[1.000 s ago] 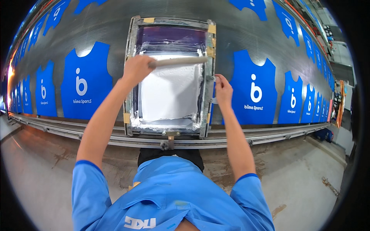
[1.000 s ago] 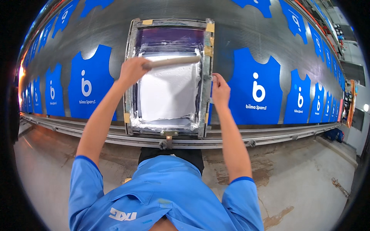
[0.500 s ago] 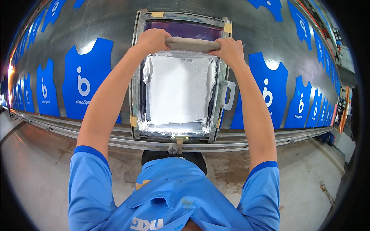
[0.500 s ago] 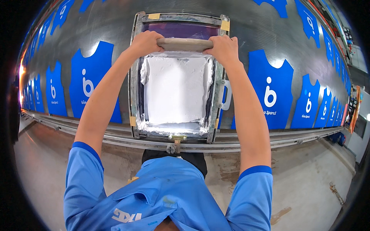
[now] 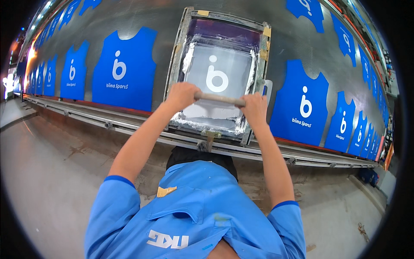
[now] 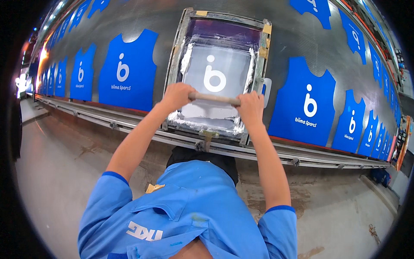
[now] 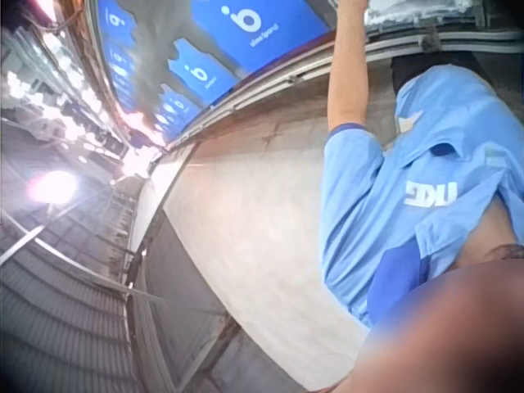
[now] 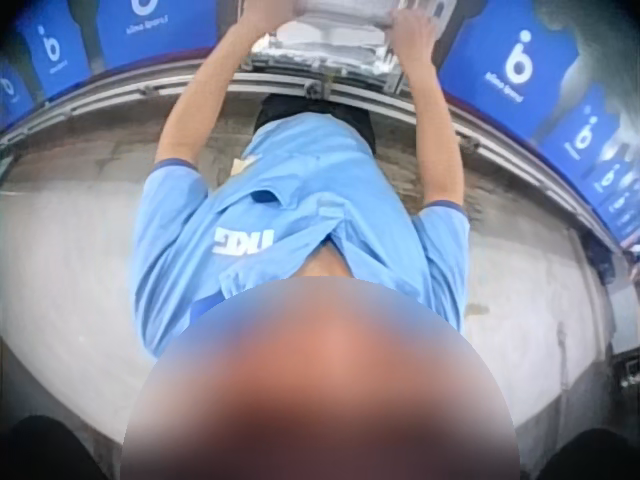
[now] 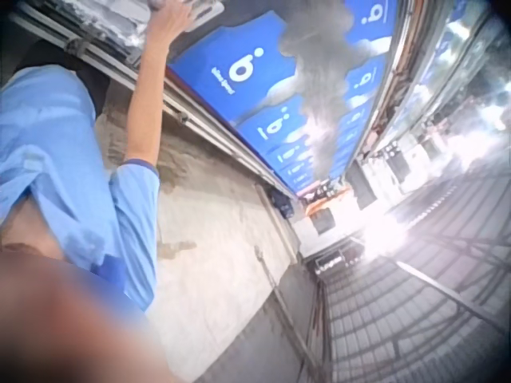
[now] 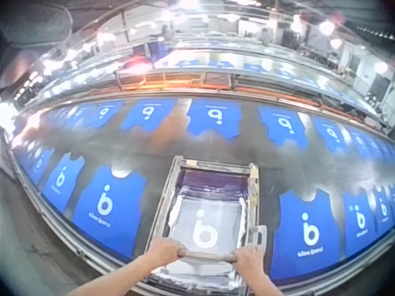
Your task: The person performs screen printing on a long fabric roll using a squeegee and ink. They repeatedly pull the squeegee across the screen to transfer white ink onto the fabric, then lift the screen to reveal the printed logo.
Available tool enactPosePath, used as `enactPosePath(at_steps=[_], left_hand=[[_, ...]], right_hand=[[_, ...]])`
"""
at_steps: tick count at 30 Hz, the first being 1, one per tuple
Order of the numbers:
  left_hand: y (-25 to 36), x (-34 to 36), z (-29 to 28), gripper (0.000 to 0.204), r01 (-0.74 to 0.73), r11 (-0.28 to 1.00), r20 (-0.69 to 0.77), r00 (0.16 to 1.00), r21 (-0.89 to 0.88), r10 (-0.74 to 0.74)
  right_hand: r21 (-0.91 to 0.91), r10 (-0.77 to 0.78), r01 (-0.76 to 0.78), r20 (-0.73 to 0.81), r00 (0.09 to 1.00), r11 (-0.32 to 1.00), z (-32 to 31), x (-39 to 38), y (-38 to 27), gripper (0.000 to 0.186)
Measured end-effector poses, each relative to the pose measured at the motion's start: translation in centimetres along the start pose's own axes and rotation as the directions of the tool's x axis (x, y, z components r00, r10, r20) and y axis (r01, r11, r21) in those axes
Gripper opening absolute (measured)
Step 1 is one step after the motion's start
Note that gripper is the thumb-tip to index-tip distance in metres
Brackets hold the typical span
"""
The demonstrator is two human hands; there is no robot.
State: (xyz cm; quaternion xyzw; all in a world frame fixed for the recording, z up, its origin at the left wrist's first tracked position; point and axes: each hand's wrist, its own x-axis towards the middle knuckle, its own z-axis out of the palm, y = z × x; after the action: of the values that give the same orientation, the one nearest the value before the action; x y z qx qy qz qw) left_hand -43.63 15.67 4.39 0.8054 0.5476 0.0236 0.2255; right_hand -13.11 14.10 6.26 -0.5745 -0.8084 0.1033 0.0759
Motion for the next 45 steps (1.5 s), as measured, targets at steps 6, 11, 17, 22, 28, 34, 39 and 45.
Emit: enactPosePath(at_steps=[6,11,17,22,28,34,39,45], left_hand=[[25.2,-5.0,22.7,0.045,-0.056,0.996,-0.119,0.992,-0.064,0.048],[39.8,-2.6,30.7,0.050,-0.058,0.992,-0.168,0.983,0.114,0.077],[37.4,1.4,28.3,0.044,0.024,1.000,-0.152,0.988,0.020,-0.021],[32.9,19.6,16.3,0.018,0.038,0.997,-0.121,0.992,0.070,-0.029],[38.7,29.1,8.1,0.030,-0.003,1.000,-0.047,0.999,0.019,0.003],[36.2,32.1,8.8,0.029,0.013,0.998,-0.051,0.999,0.069,-0.010],[36.5,28.9,11.0,0.023,-0.042,0.991,-0.075,0.996,0.125,0.052],[39.8,15.3,17.0,0.022,-0.030,0.999,-0.076,0.997,-0.030,0.028]], right_hand=[[-0.061,-0.009,0.005,-0.069,0.998,0.998,4.9,-26.6,20.2,0.032],[0.064,-0.043,0.047,-0.062,0.997,0.997,7.2,-35.8,34.1,0.047],[0.007,-0.088,0.089,-0.047,0.995,0.996,4.6,-30.2,35.5,0.025],[-0.090,0.029,-0.026,0.035,0.999,0.996,-3.9,-10.0,39.8,0.013],[-0.102,0.037,-0.034,0.033,0.999,0.994,-12.2,-4.6,47.7,0.029],[-0.059,0.070,-0.072,-0.027,0.997,0.996,-9.6,-1.4,48.3,0.031],[-0.092,0.048,-0.052,-0.054,0.997,0.994,-8.2,-5.0,46.8,0.029],[0.040,0.014,-0.010,-0.085,0.996,0.999,-5.3,-18.9,41.4,0.023]])
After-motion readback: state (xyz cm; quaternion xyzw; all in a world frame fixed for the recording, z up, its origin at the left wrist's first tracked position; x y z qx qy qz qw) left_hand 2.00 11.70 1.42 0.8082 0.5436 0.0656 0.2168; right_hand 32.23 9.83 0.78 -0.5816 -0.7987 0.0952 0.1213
